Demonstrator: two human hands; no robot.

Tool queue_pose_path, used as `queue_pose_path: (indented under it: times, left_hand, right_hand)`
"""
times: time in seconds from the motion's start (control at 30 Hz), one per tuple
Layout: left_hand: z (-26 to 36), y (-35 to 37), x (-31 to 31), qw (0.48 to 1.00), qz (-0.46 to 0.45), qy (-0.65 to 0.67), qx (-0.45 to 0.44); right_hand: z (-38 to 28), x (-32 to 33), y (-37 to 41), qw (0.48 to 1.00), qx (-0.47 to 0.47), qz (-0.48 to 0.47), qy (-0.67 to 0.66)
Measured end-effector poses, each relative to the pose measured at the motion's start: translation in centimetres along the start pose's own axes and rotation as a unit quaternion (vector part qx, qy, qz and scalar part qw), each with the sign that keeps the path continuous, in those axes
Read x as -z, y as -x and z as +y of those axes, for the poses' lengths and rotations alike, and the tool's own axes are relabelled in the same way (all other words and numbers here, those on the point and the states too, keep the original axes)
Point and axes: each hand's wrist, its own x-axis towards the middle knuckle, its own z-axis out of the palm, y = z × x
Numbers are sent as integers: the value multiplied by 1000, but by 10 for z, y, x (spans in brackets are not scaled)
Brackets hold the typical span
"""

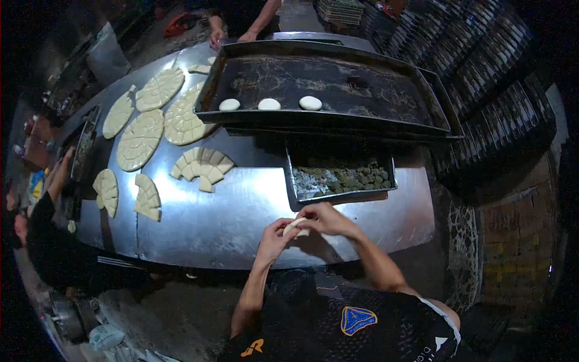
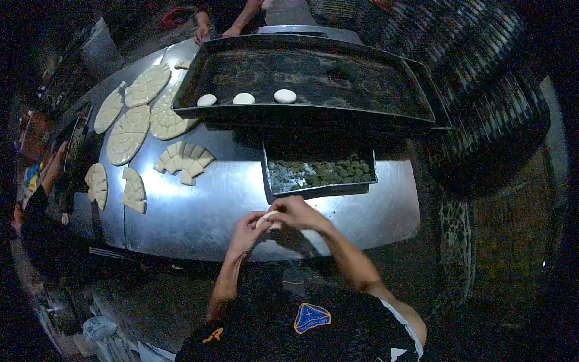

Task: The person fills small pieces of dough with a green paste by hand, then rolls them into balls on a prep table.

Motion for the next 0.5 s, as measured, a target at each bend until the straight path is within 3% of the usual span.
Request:
queue_pose_path:
  times: [0.03,0.07,0.1,0.13,0.17,0.2,0.27,0.4,0.47,0.5]
  left_hand:
    - [13,3,-6,999,19,-3,51]
    - [16,4,-8,999,19,-3,48]
    - [18,4,-9,998,40,18,46]
    - [20,3,-10,996,60,40,42]
    - [14,0,-8,996,84,-13,-24]
    - [11,-3,-8,996,85,-12,-38]
    - [12,-11,-7,994,92,60,-2]
    - [25,-23,-9,985,118,121,32]
    - [29,-34,-10,984,114,134,21]
    - [30,-39,-11,984,107,141,20]
  right_hand:
    - [14,12,-3,997,51,25,42]
    - [13,34,-8,997,26,41,67]
    - [27,57,-14,959,53,96,261]
    - [34,76,-16,925,21,148,350]
    - [45,89,-20,905,-51,160,390]
    - [94,105,-31,899,-51,135,414]
    - [150,125,-41,856,82,27,509]
    - [142,122,-48,902,-30,29,430]
    - [140,130,-48,920,22,-5,391]
    - [132,130,-47,938,-48,41,342]
